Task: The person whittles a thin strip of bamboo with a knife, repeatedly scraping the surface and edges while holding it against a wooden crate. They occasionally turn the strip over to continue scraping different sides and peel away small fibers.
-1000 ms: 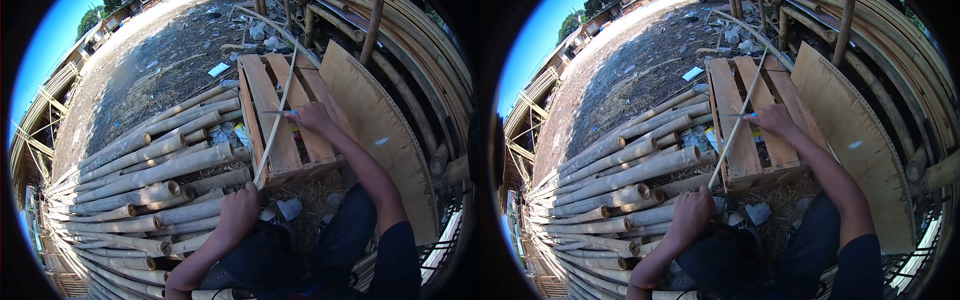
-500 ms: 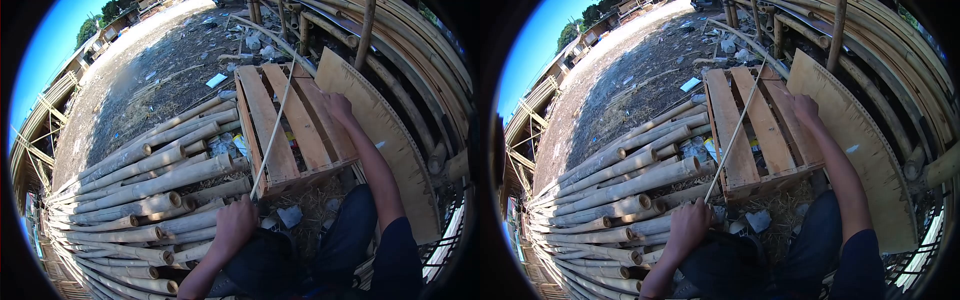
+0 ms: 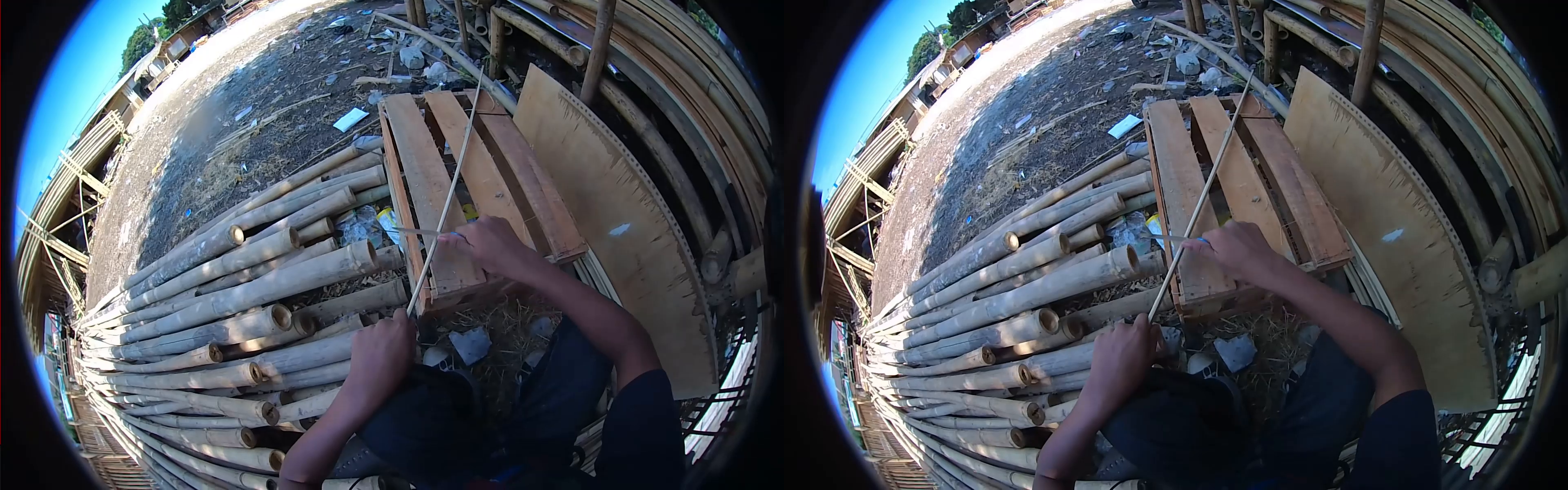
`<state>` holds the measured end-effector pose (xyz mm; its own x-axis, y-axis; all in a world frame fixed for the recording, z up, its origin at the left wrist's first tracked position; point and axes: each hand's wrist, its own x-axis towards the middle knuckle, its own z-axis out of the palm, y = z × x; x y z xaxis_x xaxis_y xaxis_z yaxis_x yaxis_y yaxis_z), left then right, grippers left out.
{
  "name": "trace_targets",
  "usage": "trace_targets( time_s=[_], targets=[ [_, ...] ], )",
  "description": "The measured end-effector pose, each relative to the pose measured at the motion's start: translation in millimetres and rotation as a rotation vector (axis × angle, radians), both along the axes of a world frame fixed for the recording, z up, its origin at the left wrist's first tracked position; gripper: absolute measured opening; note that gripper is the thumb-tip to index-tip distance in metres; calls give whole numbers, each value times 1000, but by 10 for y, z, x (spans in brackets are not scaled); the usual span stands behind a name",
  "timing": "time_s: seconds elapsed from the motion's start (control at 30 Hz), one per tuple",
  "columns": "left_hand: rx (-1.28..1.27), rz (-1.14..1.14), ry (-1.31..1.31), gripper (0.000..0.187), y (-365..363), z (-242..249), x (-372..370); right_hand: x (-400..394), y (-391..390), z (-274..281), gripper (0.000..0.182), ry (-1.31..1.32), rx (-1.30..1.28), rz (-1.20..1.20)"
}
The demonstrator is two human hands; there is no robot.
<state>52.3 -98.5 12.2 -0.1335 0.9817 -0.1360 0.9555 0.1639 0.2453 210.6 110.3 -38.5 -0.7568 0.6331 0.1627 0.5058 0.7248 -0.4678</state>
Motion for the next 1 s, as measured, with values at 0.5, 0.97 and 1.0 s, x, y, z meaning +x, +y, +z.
trace_targets(
  time_s=[0.5,0.97,1.0],
  targets=[
    [97,-144,236,4,-74,-43,14,155,360,33,69,-119,-61,-133],
    [80,-106,258,20,-73,-49,60,33,-254,256,67,-192,-77,42],
    [80,-108,258,20,-68,-49,65,45,-180,236,67,-200,8,12]
  ],
)
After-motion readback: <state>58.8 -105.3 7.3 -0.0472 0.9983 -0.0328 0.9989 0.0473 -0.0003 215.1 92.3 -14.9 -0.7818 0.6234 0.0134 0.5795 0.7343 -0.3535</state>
